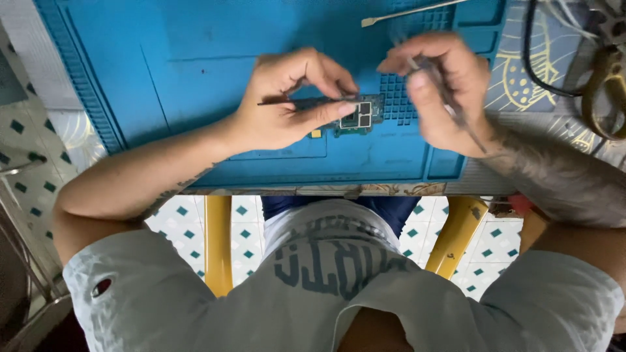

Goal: The person uses a pair of tweezers and a small screwdriver to manipulate components on a small green circuit board. They repeatedly adjust and reposition small parts on the board while holding it steady with their other hand.

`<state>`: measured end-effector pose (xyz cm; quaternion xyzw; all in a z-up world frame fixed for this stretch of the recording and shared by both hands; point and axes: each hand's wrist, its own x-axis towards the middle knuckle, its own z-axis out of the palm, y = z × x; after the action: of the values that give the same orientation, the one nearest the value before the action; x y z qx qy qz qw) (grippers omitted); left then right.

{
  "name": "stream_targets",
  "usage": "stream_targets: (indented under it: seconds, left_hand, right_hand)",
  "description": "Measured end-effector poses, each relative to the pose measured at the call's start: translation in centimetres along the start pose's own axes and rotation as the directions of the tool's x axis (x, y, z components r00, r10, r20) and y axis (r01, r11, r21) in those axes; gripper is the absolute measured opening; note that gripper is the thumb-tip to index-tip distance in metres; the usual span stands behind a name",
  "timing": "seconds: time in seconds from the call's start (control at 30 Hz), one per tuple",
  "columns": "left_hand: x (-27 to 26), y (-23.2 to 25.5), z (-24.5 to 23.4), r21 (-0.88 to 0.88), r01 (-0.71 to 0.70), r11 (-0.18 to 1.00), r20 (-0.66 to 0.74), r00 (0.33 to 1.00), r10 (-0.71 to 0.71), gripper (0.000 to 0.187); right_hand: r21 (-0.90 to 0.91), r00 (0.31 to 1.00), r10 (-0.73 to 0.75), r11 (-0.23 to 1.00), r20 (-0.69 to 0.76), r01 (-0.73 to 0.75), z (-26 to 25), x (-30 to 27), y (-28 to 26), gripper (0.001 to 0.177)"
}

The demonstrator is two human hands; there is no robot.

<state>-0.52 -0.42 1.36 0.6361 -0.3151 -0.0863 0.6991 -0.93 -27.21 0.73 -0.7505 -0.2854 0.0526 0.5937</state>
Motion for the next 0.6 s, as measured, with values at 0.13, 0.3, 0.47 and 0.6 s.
stream_targets:
  seconds: [0.13,0.3,0.47,0.6]
  left_hand:
    - [0.2,0.2,-0.5,0.1,-0.069,0.993,0.019,0.998,0.067,0.018]
    - [0.3,-0.1,-0.4,0.163,-0.094,0.982,-0.032,0.994,0.1,0.019]
    - [0.4,-0.4,-0.7,0.194,-0.077,0.978,0.034,0.997,0.072,0.016]
    - [0.4,-0.1,-0.4,0.181,-0.085,0.98,0.101,0.993,0.067,0.015]
  right_hand:
    - [-0.054,0.999,-0.03,0.998,-0.032,0.028,-0.2,-0.1,0.6,0.049]
    - [0.048,0.998,-0.045,0.998,-0.04,0.047,0.1,0.0,1.4,0.036]
    - [0.044,0.996,-0.091,0.995,0.023,0.09,-0.6,0.5,0.9,0.016]
    - [0.094,0.993,-0.117,0.988,-0.014,0.118,-1.0,0.3,1.4,0.019]
